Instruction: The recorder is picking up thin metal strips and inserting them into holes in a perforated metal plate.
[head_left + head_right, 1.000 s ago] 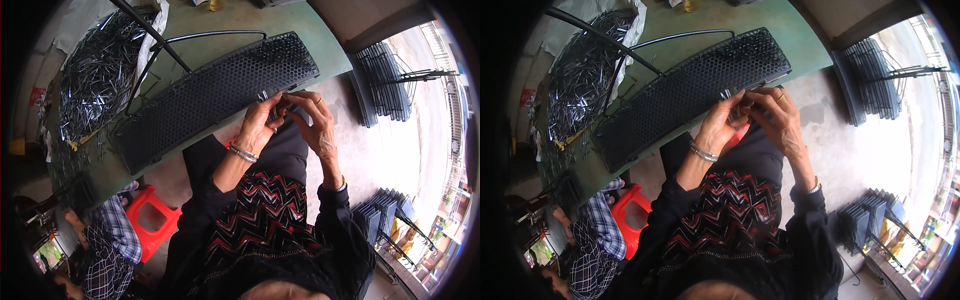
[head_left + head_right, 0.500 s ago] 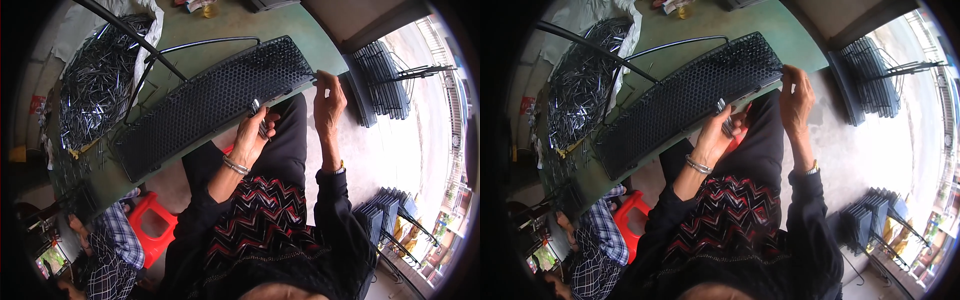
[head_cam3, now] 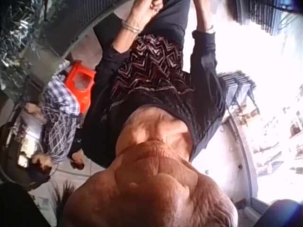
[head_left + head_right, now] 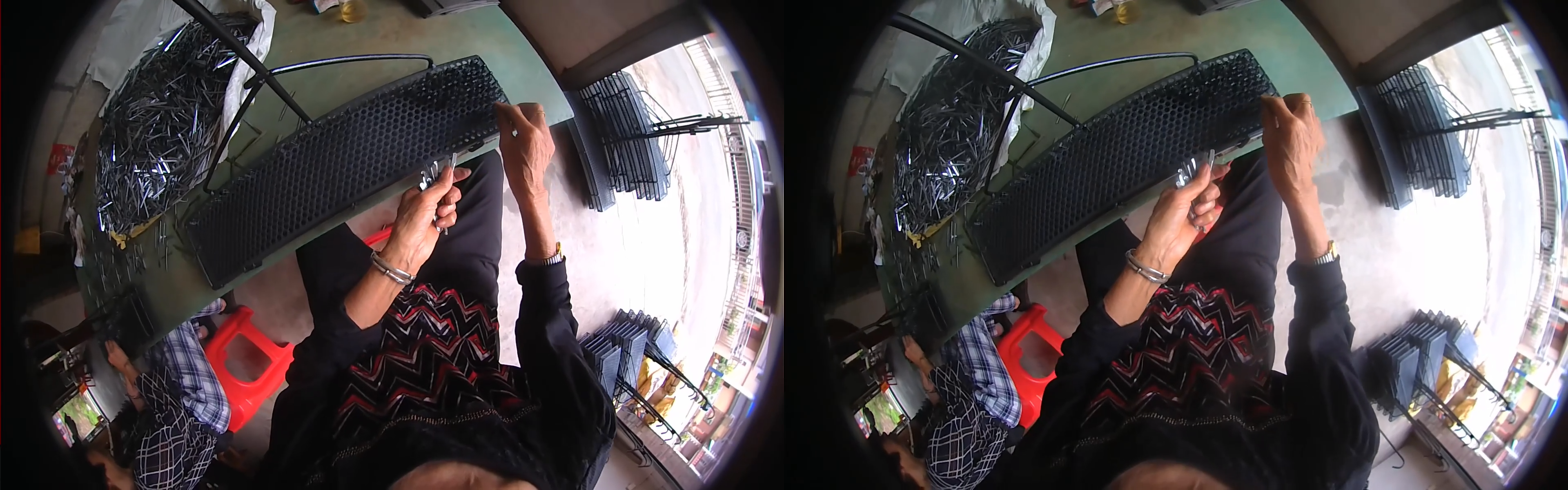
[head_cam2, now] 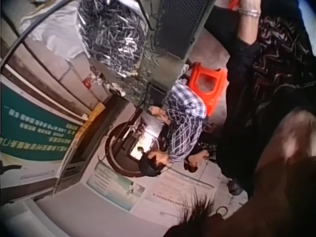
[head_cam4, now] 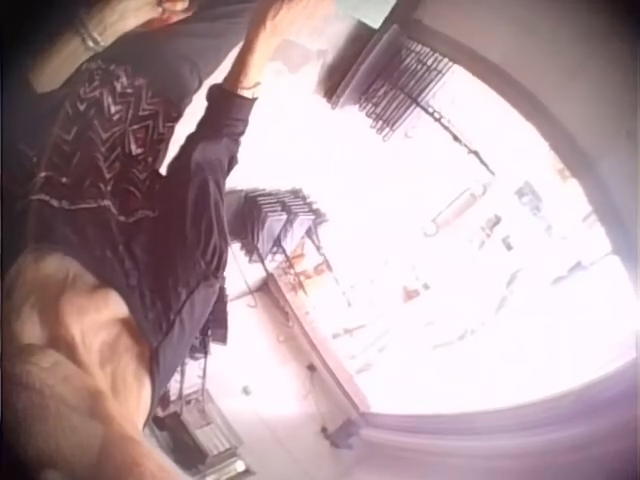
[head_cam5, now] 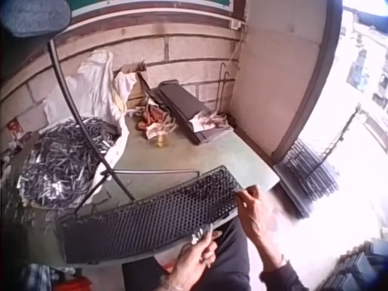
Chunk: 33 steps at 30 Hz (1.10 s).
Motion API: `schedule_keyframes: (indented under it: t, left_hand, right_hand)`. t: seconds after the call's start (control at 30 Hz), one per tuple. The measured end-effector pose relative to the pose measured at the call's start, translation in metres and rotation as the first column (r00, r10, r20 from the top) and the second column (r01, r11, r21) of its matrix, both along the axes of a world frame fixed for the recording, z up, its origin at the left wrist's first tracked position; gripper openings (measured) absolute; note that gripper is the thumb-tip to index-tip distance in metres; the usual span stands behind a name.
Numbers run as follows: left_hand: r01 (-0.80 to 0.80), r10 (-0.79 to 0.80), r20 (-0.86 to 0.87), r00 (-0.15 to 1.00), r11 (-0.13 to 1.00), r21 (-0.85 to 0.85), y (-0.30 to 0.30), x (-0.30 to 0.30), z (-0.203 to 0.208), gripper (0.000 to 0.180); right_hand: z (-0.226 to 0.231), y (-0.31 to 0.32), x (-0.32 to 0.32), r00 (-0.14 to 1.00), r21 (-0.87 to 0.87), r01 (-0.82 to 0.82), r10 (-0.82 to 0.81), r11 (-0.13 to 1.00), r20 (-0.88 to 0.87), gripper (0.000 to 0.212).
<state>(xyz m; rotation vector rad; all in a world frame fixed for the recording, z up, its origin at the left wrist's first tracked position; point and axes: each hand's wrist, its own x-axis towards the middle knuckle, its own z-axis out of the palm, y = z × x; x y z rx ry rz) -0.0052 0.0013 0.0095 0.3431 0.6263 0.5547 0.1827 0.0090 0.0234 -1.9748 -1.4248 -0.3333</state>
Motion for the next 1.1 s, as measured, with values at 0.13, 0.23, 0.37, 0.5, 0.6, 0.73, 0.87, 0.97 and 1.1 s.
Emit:
schedule_keyframes:
  t: [0.13,0.23,0.37,0.5,0.6,0.73,0.87,0.97,1.1]
  left_hand:
    - [-0.009,0.01,-0.038,0.999,0.999,0.041,-0.002,0.001,0.003,0.033]
    - [0.016,-0.009,-0.086,0.996,0.997,0.077,-0.005,-0.002,0.004,0.034]
    - [0.103,-0.086,-0.12,0.989,0.985,0.141,-0.004,-0.003,0.004,0.025]
    - [0.196,-0.162,-0.174,0.971,0.959,0.206,-0.004,-0.002,0.009,0.026]
    - [0.188,-0.148,-0.203,0.968,0.962,0.196,-0.007,0.003,0.017,0.03]
    - [0.165,-0.126,-0.205,0.971,0.969,0.186,0.0,-0.001,0.004,0.035]
    - [0.118,-0.101,-0.145,0.984,0.986,0.119,0.009,-0.006,-0.005,0.037]
    - [0.079,-0.076,-0.14,0.987,0.997,0.016,0.01,-0.003,-0.01,0.03]
    - [-0.011,0.01,-0.023,1.0,0.999,-0.039,0.009,-0.002,-0.019,0.02]
  right_hand:
    - [0.005,-0.001,-0.008,0.998,-0.012,0.044,-0.044,0.999,-0.048,0.015]
    - [0.016,-0.017,-0.008,0.809,-0.08,-0.365,0.274,0.928,-0.52,0.021]
    - [0.03,-0.037,-0.025,0.385,-0.108,-0.615,0.178,0.781,-0.906,0.02]
    - [0.032,-0.044,-0.017,0.29,-0.078,-0.647,0.149,0.758,-0.945,0.017]
    - [0.031,-0.048,-0.014,0.303,-0.102,-0.644,0.13,0.758,-0.944,0.014]
    - [0.027,-0.044,-0.008,0.414,-0.009,-0.41,0.177,0.912,-0.893,0.017]
    - [0.019,-0.024,-0.003,0.707,0.109,-0.14,0.176,0.984,-0.685,0.016]
    - [0.016,-0.007,-0.006,0.818,0.205,-0.085,0.186,0.975,-0.545,0.012]
    - [0.005,0.012,-0.008,0.879,0.192,-0.076,0.157,0.978,-0.451,0.009]
